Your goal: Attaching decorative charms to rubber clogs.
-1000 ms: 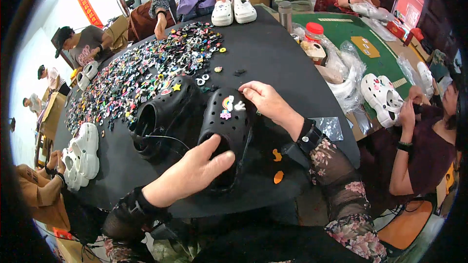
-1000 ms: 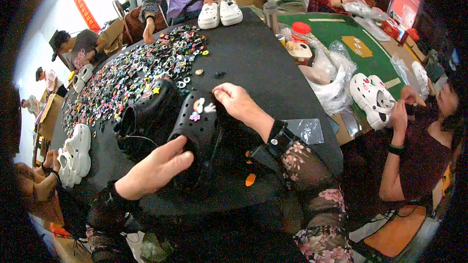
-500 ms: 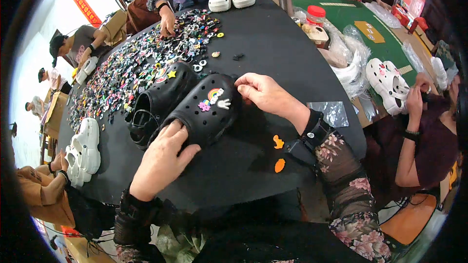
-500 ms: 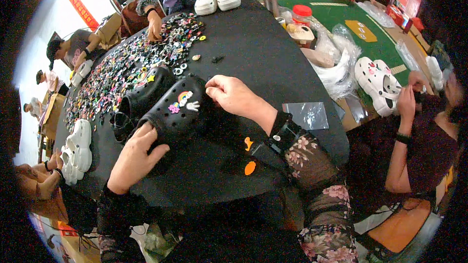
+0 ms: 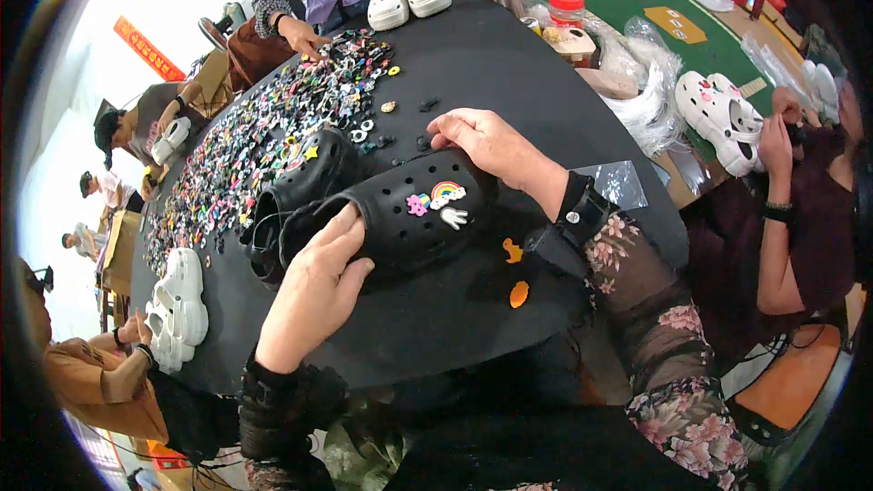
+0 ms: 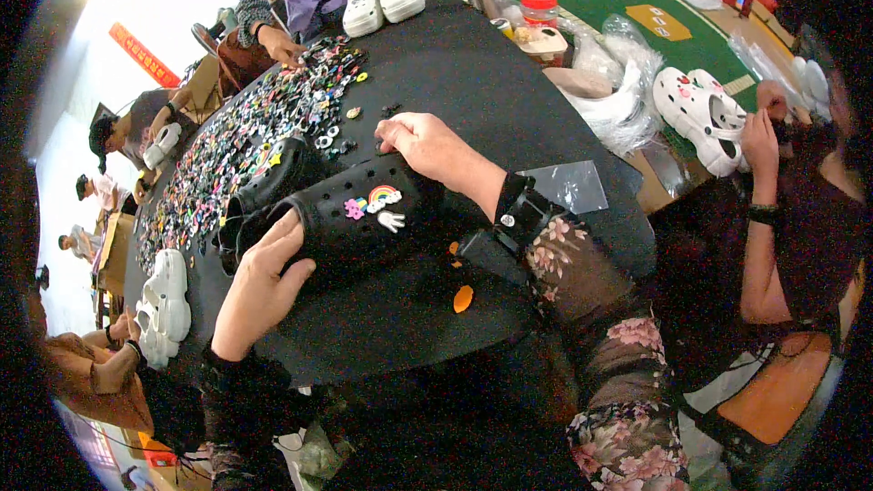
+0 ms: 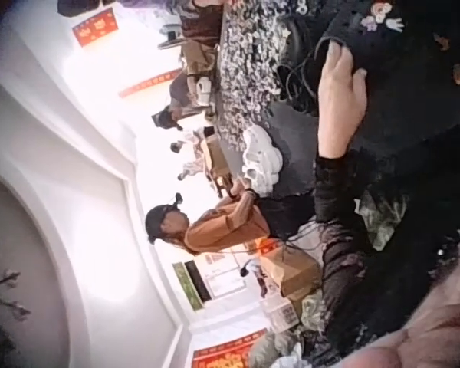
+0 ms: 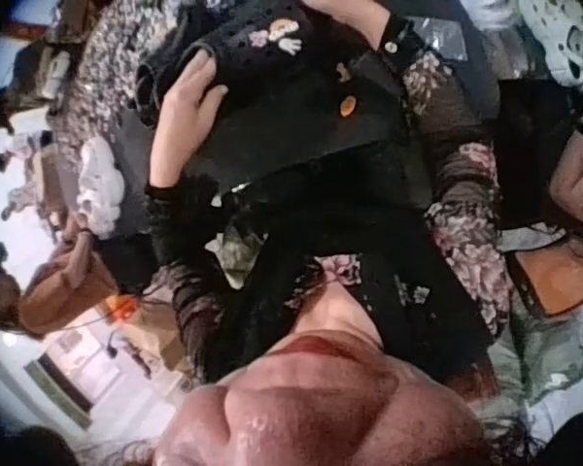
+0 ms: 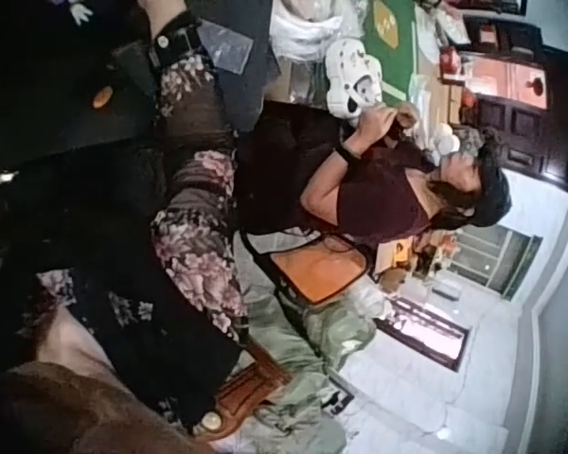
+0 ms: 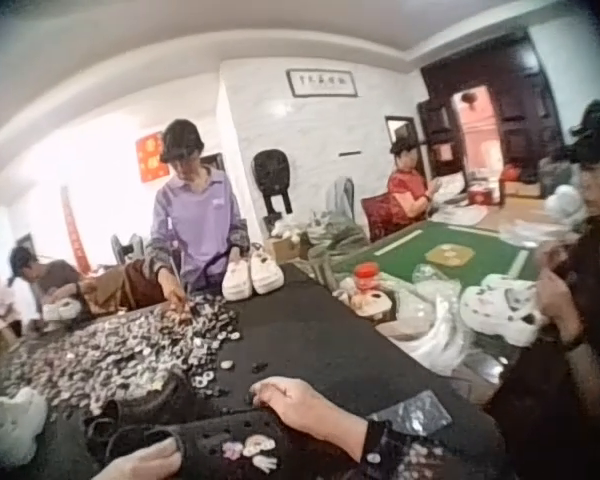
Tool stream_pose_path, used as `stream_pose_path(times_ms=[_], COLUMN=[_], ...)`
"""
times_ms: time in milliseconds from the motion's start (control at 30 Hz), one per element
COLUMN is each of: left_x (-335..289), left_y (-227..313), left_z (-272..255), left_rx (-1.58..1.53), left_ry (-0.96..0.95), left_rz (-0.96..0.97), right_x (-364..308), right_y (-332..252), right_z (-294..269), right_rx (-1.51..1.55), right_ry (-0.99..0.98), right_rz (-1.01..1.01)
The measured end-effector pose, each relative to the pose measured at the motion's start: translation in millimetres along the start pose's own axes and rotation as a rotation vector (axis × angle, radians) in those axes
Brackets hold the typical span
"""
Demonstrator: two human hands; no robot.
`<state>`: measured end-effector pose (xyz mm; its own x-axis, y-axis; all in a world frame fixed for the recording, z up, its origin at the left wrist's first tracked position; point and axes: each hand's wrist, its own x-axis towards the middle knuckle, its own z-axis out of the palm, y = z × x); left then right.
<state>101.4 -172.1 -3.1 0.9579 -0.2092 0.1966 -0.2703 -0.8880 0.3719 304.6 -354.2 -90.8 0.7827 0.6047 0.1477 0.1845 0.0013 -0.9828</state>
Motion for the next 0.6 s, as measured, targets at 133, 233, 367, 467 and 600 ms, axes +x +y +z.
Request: stream_pose_path(times_ms=[133,233,367,467,600], left_x=[15,26,35,32,27], left_y=[-12,-12,-6,-11,-9], left_z=[12,12,15,24,27], left_rx=[-0.378,-0.933,-0.864,-0.706,-0.739], left_ry=[-0.054,-0.046,-0.122,-0.034,-0.022], left_rz=[-0.328,-0.459,-0.38,-0.391,-0.438], right_x=[1,3,2,1,2], right_y=[5,4,0,-1,4], right_z=[-3,0,1,1,3], right_rx=[0.038,0.018,-0.016,-0.061,-0.004], right_ry=[-0.069,-0.079,-0.08,-0.069,-0.006], right_rz=[-0.067,-0.063,-0.105,-0.11,-0.163])
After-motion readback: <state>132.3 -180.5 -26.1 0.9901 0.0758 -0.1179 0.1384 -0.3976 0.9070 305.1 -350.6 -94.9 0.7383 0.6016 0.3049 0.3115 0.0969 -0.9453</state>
